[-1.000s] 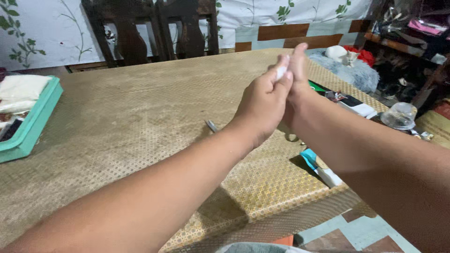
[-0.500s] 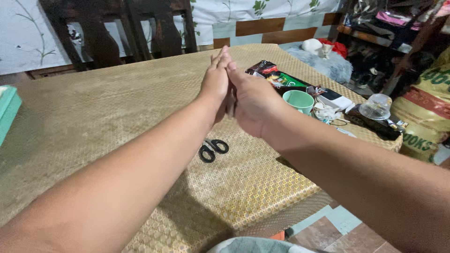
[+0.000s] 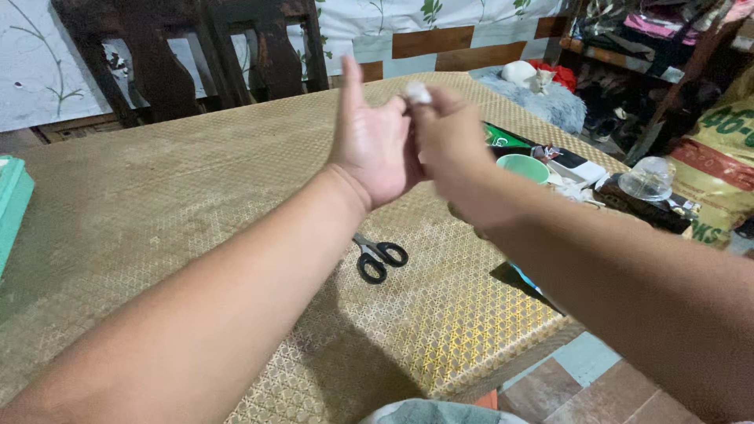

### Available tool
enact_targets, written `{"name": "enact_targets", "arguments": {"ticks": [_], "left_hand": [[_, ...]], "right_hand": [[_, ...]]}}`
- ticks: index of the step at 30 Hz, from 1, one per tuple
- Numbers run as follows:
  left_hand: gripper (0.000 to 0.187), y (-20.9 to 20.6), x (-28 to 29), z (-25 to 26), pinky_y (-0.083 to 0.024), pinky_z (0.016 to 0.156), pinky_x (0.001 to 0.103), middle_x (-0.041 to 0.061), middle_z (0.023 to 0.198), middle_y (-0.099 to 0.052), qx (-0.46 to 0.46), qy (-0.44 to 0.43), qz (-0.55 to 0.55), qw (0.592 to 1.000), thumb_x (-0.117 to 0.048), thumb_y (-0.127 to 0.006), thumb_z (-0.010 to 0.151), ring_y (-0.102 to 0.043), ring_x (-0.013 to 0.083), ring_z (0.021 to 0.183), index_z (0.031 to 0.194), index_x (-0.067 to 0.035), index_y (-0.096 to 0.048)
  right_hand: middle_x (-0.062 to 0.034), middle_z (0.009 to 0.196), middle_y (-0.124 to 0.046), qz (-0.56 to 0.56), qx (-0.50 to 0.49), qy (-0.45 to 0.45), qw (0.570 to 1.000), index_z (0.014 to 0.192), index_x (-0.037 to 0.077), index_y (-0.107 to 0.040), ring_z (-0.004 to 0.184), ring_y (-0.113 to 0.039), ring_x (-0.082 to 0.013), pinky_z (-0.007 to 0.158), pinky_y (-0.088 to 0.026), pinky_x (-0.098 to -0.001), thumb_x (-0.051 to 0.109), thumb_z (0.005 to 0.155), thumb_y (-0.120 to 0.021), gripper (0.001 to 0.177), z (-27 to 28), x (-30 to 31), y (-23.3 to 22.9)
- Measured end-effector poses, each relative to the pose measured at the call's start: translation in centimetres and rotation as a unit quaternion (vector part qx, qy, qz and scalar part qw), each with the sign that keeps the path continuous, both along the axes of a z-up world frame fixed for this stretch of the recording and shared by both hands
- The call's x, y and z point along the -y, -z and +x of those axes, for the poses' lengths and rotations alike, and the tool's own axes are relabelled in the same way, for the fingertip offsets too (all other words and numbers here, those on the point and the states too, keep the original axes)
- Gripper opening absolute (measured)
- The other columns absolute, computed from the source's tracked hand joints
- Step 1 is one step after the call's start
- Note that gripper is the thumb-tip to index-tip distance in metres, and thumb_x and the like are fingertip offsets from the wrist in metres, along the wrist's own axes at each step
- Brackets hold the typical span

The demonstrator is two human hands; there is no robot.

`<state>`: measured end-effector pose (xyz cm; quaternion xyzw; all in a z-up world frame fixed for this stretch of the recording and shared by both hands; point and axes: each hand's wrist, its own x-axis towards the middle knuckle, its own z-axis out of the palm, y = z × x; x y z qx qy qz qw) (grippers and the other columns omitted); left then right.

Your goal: The person cleans a pink container with a tissue, then gathers a chocolate bar, a toothbrush, and a smartwatch from a table. They walk to a plastic storage unit, place the toothbrush inside, and return to the table to stack the items together.

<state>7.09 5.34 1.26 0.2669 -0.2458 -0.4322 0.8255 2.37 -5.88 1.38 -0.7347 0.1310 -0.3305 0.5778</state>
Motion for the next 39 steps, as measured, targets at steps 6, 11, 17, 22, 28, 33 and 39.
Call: {"name": "enact_targets", "arguments": {"ticks": [6, 11, 17, 22, 28, 33, 39], "left_hand": [[0.060, 1.5, 1.5, 0.7, -0.049, 0.092, 0.050, 0.010, 0.097, -0.056, -0.003, -0.176, 0.030, 0.984, -0.068, -0.054, 0.098, -0.057, 0.0272, 0.097, 0.101, -0.009, -0.044], [0.039, 0.5, 1.0, 0.2, -0.055, 0.075, 0.044, 0.007, 0.087, -0.065, -0.023, -0.272, 0.152, 0.950, -0.053, -0.054, 0.093, -0.064, 0.0223, 0.084, 0.091, -0.015, -0.064], [0.047, 1.4, 1.1, 0.9, -0.054, 0.065, 0.049, 0.013, 0.079, -0.062, -0.079, -0.299, 0.143, 0.940, -0.049, -0.042, 0.100, -0.064, 0.0290, 0.073, 0.086, -0.008, -0.056], [0.050, 3.0, 2.1, 2.8, -0.052, 0.065, 0.049, 0.013, 0.080, -0.064, -0.053, -0.239, 0.139, 0.960, -0.050, -0.040, 0.102, -0.063, 0.0294, 0.074, 0.085, -0.008, -0.059], [0.055, 1.7, 3.9, 4.4, -0.056, 0.087, 0.049, 0.011, 0.093, -0.070, -0.125, -0.114, 0.110, 0.980, -0.055, -0.032, 0.101, -0.068, 0.0300, 0.090, 0.096, -0.010, -0.064], [0.063, 1.1, 6.4, 4.4, -0.052, 0.101, 0.054, 0.020, 0.116, -0.063, -0.172, -0.087, 0.046, 0.980, -0.058, -0.027, 0.102, -0.066, 0.0352, 0.106, 0.115, -0.001, -0.051], [0.049, 4.9, 14.5, 5.2, -0.043, 0.107, 0.042, 0.013, 0.126, -0.065, -0.054, 0.080, -0.281, 0.955, -0.051, -0.035, 0.109, -0.058, 0.0294, 0.123, 0.125, -0.010, -0.057]], "right_hand": [[-0.0109, 0.109, -0.078, 0.031, -0.022, -0.102, 0.994, 0.132, 0.004, -0.069, 0.092, -0.069, -0.0136, 0.080, -0.056, -0.0257, 0.010, 0.100, -0.052, 0.036, -1.8, -4.3, -0.4], [-0.0107, 0.109, -0.077, 0.013, 0.006, -0.128, 0.992, 0.131, -0.001, -0.066, 0.094, -0.069, -0.0125, 0.081, -0.055, -0.0266, 0.007, 0.102, -0.052, 0.033, -3.0, -5.3, 0.4], [-0.0090, 0.113, -0.075, 0.077, 0.049, -0.208, 0.974, 0.132, -0.001, -0.066, 0.096, -0.068, -0.0101, 0.085, -0.056, -0.0251, 0.004, 0.101, -0.052, 0.034, -3.7, -5.4, 1.3], [-0.0085, 0.111, -0.076, 0.080, 0.035, -0.217, 0.972, 0.128, -0.002, -0.069, 0.093, -0.069, -0.0098, 0.084, -0.055, -0.0246, 0.004, 0.101, -0.057, 0.031, -4.2, -3.8, 1.3], [-0.0107, 0.103, -0.076, 0.130, 0.054, -0.228, 0.963, 0.120, -0.008, -0.069, 0.088, -0.073, -0.0154, 0.081, -0.060, -0.0295, 0.004, 0.100, -0.061, 0.025, -5.1, -0.5, -1.1], [-0.0153, 0.114, -0.077, -0.088, 0.083, -0.106, 0.987, 0.142, 0.012, -0.067, 0.093, -0.069, -0.0139, 0.086, -0.055, -0.0291, 0.012, 0.103, -0.056, 0.041, -5.4, -0.2, -1.3], [-0.0163, 0.168, -0.027, -0.116, 0.020, -0.182, 0.976, 0.155, 0.023, -0.047, 0.157, -0.010, -0.0217, 0.122, -0.018, -0.0398, 0.033, 0.110, -0.040, 0.047, -5.8, 1.9, -1.2]]}}
